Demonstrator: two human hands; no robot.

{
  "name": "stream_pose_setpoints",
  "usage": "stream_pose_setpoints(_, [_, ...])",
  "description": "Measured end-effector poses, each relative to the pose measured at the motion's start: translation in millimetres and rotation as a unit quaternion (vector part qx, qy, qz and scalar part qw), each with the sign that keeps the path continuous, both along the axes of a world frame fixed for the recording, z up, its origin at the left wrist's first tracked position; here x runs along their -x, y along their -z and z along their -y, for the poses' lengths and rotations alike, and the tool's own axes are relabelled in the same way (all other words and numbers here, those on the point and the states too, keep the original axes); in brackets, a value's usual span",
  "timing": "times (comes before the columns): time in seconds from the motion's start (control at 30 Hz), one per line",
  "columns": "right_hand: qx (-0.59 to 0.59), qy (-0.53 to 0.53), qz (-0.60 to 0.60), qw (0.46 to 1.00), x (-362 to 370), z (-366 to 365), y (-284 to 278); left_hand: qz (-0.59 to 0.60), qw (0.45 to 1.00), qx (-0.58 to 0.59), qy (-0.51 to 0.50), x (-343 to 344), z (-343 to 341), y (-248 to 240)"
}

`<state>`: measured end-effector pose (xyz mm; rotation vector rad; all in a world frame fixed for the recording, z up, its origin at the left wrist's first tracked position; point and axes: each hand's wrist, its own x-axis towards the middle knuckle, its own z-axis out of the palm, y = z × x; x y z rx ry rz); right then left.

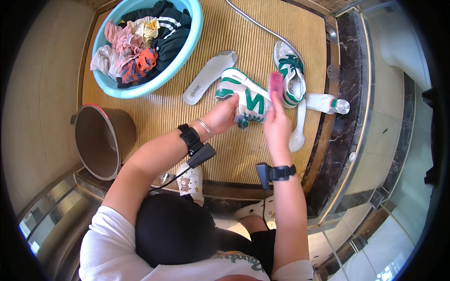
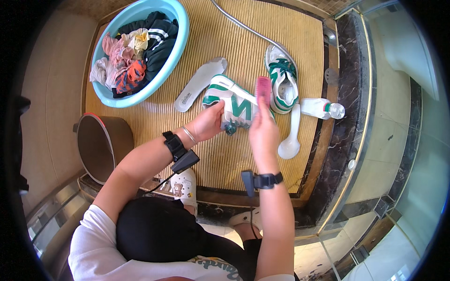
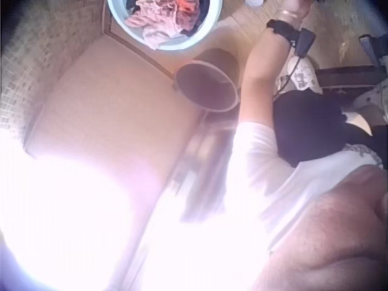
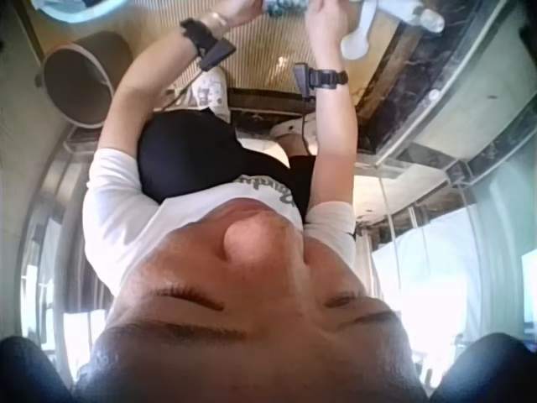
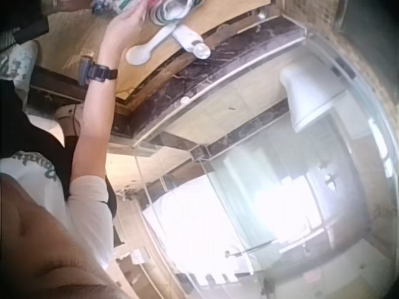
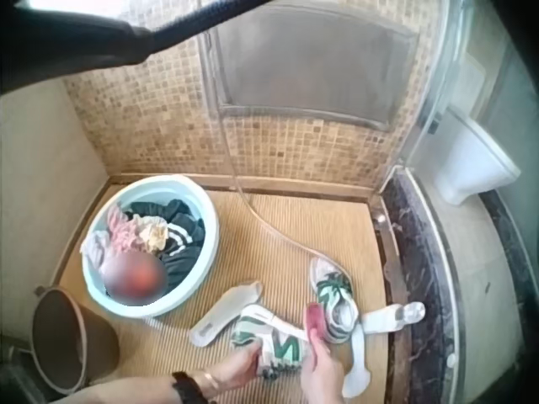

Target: The person is cleaning a pair of white and green sneakers using a pink brush and a spray bottle. They scrub the shoes thoroughly, focusing on different areas, and occasionally spray the shoes with a cleaning solution.

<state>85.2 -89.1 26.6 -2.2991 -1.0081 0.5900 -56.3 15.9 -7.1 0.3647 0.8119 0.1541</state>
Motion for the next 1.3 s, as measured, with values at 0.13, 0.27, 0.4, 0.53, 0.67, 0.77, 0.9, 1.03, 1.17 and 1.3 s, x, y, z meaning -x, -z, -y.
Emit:
stream_pose_setpoints(0.13, [-0.020,-0.001,-0.018,1.000,-7,38,-2,-0.006,1.000,0.003,0.003,3,1,-5])
stream_pose_setpoints(0.27, [-0.032,-0.022,-0.010,0.999,0,52,-4,0.016,1.000,0.010,-0.022,4,5,-1])
stream_pose_setpoints(0.4, [-0.043,-0.010,-0.013,0.999,-2,49,0,0.036,0.976,-0.192,0.097,14,13,14])
stream_pose_setpoints(0.53, [0.007,-0.016,-0.038,0.999,2,45,-7,0.006,0.952,-0.279,0.122,17,15,13])
stream_pose_setpoints(0.67, [0.020,-0.037,-0.042,0.998,5,48,-8,0.000,0.949,-0.294,0.117,23,16,18])
stream_pose_setpoints(0.77, [-0.003,-0.044,-0.057,0.997,7,48,-7,-0.014,0.945,-0.294,0.144,31,17,20])
stream_pose_setpoints(0.9, [-0.040,-0.041,-0.051,0.997,13,45,-6,-0.019,0.947,-0.292,0.132,37,21,24])
stream_pose_setpoints(1.03, [-0.027,-0.038,-0.049,0.998,17,42,-6,-0.010,0.947,-0.284,0.149,41,20,27])
stream_pose_setpoints(1.17, [-0.010,-0.088,-0.010,0.996,18,40,-9,-0.016,0.963,-0.242,0.117,40,20,26])
stream_pose_setpoints(1.3, [-0.001,-0.145,0.007,0.989,23,32,-13,-0.106,0.979,-0.169,-0.040,33,20,25])
